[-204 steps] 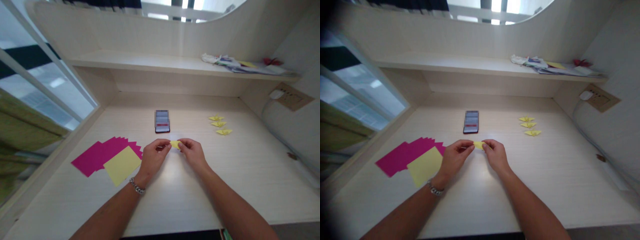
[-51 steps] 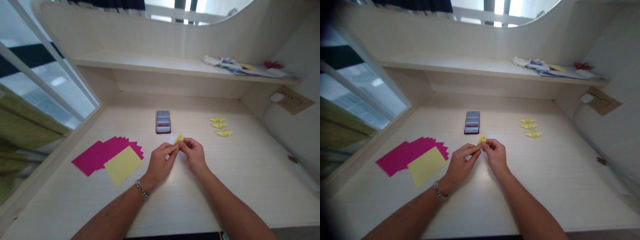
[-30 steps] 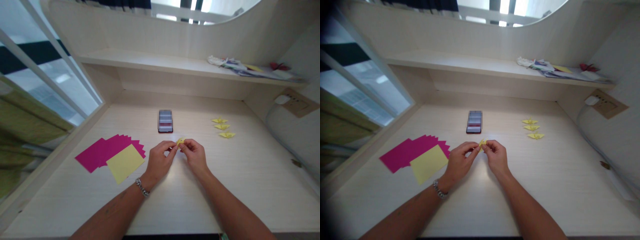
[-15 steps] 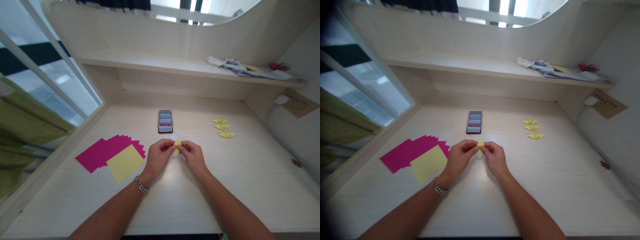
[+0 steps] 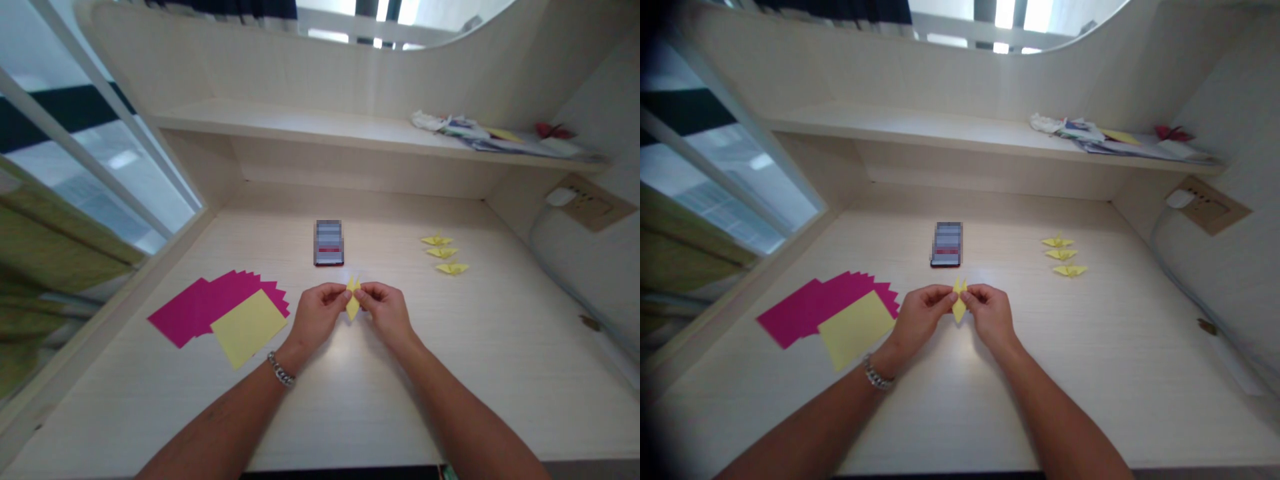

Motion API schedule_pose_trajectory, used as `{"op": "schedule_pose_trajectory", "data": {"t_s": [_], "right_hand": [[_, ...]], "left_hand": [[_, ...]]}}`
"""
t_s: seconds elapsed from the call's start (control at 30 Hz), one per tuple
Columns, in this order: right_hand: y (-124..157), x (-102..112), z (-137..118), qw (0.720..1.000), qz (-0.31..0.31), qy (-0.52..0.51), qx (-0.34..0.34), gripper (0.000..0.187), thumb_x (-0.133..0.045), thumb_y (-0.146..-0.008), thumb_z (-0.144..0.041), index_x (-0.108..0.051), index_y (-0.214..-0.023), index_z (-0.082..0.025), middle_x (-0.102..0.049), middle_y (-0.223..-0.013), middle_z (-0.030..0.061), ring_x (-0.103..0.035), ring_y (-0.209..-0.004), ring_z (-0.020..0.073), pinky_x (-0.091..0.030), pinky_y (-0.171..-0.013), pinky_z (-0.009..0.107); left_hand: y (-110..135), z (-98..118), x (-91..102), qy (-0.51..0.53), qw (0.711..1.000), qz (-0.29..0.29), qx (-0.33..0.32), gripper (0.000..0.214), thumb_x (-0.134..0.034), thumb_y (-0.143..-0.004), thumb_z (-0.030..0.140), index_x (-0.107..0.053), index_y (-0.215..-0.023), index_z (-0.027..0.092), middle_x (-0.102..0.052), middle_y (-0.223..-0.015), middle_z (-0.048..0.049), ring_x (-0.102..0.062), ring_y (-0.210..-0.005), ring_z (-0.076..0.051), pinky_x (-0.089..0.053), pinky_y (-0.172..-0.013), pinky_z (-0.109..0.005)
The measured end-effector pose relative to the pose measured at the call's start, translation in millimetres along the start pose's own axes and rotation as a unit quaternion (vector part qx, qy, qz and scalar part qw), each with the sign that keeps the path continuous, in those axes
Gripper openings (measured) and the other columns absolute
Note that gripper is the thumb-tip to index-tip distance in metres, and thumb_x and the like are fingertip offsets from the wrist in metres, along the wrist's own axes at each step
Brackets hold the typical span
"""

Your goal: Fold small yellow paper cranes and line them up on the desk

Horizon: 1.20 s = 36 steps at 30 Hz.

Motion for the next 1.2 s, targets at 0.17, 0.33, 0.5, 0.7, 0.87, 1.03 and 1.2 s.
{"op": "schedule_pose_trajectory", "data": {"t_s": [0.17,0.33,0.5,0.7,0.87,1.03,1.2], "right_hand": [[1,-1,3,1.0,0.006,-0.012,-0.016,0.019,-0.069,-0.068,-0.033,-0.069,-0.073,-0.015,-0.064,-0.063,0.0018,-0.054,-0.056,0.0126,-0.041,-0.055,0.025],[0,1,4,1.0,0.01,-0.004,-0.013,0.02,-0.07,-0.067,-0.033,-0.069,-0.073,-0.014,-0.064,-0.063,0.0019,-0.053,-0.056,0.0121,-0.041,-0.055,0.025],[0,-2,2,1.0,-0.008,-0.015,-0.005,0.024,-0.07,-0.069,-0.038,-0.069,-0.078,-0.016,-0.066,-0.072,0.0037,-0.057,-0.063,0.0142,-0.045,-0.06,0.027],[-2,5,-1,1.0,0.016,-0.007,0.013,0.024,-0.072,-0.067,-0.037,-0.07,-0.076,-0.015,-0.067,-0.07,0.0046,-0.057,-0.063,0.0152,-0.047,-0.063,0.03],[-2,5,-1,1.0,0.003,-0.028,-0.004,0.024,-0.074,-0.065,-0.036,-0.07,-0.075,-0.014,-0.067,-0.069,0.0045,-0.057,-0.061,0.0144,-0.048,-0.062,0.03],[-3,6,-1,0.999,0.0,-0.031,-0.012,0.024,-0.074,-0.066,-0.035,-0.071,-0.078,-0.014,-0.068,-0.071,0.0052,-0.058,-0.061,0.0145,-0.049,-0.062,0.03],[-3,7,-2,1.0,0.002,-0.025,-0.004,0.024,-0.073,-0.068,-0.036,-0.072,-0.079,-0.014,-0.069,-0.072,0.0057,-0.059,-0.062,0.0149,-0.05,-0.064,0.031]], "left_hand": [[1,7,3.7,-0.04,0.998,0.024,-0.03,0.016,-0.064,-0.078,0.027,-0.069,-0.084,0.013,-0.072,-0.08,-0.0069,-0.065,-0.07,-0.017,-0.052,-0.066,-0.028],[0,1,-1.2,0.013,1.0,0.001,-0.019,0.021,-0.067,-0.076,0.03,-0.068,-0.089,0.013,-0.072,-0.085,-0.0084,-0.066,-0.076,-0.018,-0.052,-0.07,-0.03],[2,5,1.1,-0.015,0.999,0.016,-0.043,0.021,-0.065,-0.078,0.033,-0.067,-0.084,0.013,-0.07,-0.081,-0.0078,-0.064,-0.072,-0.017,-0.051,-0.068,-0.029],[2,4,-4.2,-0.019,0.999,-0.005,-0.041,0.02,-0.064,-0.079,0.032,-0.066,-0.084,0.013,-0.069,-0.08,-0.0066,-0.062,-0.071,-0.016,-0.049,-0.066,-0.028],[2,5,-6.9,-0.012,0.999,-0.023,-0.037,0.018,-0.063,-0.08,0.03,-0.066,-0.083,0.013,-0.068,-0.078,-0.0053,-0.061,-0.069,-0.015,-0.048,-0.064,-0.026],[3,4,-7.4,-0.011,0.999,-0.028,-0.041,0.017,-0.062,-0.081,0.03,-0.065,-0.085,0.013,-0.068,-0.081,-0.0057,-0.061,-0.073,-0.015,-0.049,-0.068,-0.028],[4,5,-7.1,-0.033,0.998,-0.022,-0.049,0.015,-0.062,-0.081,0.029,-0.065,-0.084,0.014,-0.067,-0.079,-0.0042,-0.06,-0.07,-0.014,-0.048,-0.065,-0.027]]}}
Point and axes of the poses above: each hand's wrist, its own y-axis away from the middle knuckle, its own x-axis out of the back of the hand, z = x × y, the point moved 9 cm from there along -y, towards the middle knuckle
